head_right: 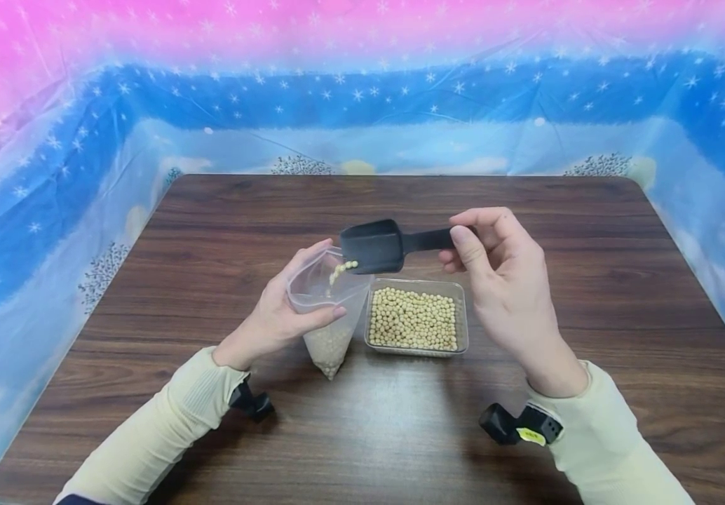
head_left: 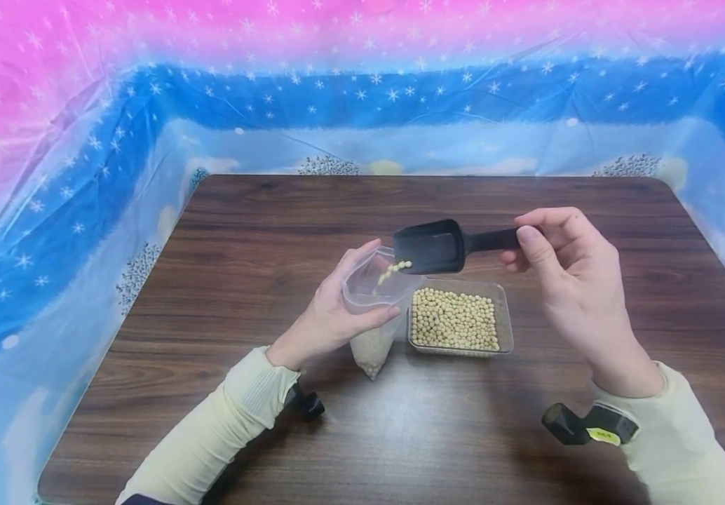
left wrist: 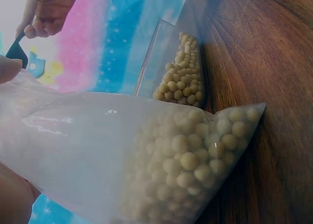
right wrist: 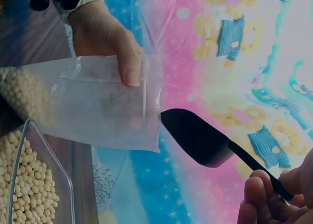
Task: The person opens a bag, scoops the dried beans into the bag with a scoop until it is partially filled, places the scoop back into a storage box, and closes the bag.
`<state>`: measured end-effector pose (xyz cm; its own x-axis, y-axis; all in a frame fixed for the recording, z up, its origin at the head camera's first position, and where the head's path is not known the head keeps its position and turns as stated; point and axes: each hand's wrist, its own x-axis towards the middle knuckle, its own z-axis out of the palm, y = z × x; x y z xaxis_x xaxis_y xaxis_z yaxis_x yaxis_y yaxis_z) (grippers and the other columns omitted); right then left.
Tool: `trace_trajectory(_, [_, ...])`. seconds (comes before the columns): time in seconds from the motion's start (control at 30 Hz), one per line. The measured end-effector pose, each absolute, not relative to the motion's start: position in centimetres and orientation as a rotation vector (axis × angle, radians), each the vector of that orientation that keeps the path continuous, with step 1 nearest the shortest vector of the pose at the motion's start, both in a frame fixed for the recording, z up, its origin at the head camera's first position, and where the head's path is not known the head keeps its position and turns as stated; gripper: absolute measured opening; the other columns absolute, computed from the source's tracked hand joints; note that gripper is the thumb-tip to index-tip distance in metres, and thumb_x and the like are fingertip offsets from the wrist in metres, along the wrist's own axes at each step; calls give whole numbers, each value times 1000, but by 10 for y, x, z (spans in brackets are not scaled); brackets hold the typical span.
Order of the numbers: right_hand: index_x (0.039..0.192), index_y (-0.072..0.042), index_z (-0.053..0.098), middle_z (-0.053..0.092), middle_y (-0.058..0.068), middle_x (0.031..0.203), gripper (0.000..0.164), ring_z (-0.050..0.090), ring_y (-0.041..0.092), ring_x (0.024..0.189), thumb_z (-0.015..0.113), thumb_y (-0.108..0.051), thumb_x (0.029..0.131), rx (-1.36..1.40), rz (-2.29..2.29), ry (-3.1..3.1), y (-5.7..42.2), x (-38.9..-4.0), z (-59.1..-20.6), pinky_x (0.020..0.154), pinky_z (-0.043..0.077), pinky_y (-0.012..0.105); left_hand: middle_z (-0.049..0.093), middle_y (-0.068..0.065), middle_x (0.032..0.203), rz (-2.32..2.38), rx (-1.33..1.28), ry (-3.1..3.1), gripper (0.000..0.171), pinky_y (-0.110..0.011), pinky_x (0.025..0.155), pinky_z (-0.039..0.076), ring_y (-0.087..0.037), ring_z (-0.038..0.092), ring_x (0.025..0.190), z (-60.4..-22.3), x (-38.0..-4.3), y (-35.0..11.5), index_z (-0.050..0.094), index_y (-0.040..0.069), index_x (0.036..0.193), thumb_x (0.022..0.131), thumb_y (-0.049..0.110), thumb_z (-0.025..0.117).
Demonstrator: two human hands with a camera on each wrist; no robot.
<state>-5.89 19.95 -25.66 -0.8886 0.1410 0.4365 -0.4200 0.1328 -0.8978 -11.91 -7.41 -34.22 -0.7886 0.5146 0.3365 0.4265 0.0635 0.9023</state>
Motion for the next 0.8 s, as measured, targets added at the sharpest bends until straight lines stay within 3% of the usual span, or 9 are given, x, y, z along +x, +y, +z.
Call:
trace_trajectory(0.3, [110,8,60,68,9,77,18,65,14,68,60,-2,95,295,1656,-1923,200,-54,-255,67,55,20,50,-4,125,1870,1020,2203,85,-39,93,50,-22,55,110,-340,-118,-74,34,26,149,79,4,79])
trace_trajectory(0.6, [115,-2,62,67,-2,77,24,64,11,70,65,-10,93,2,1328,-2150,213,-40,-252,64,50,16,51,-7,122,1875,1052,2244,84,-41,94,50,-24,55,111,-342,-120,-71,37,20,148,78,3,80])
trace_trajectory(0.8, [113,-7,65,65,-2,78,21,56,1,64,64,-18,95,22,1022,-2344,220,-36,-266,53,39,12,52,-8,120,1904,1070,2256,81,-42,93,51,-25,55,110,-343,-121,-69,39,17,147,78,2,80])
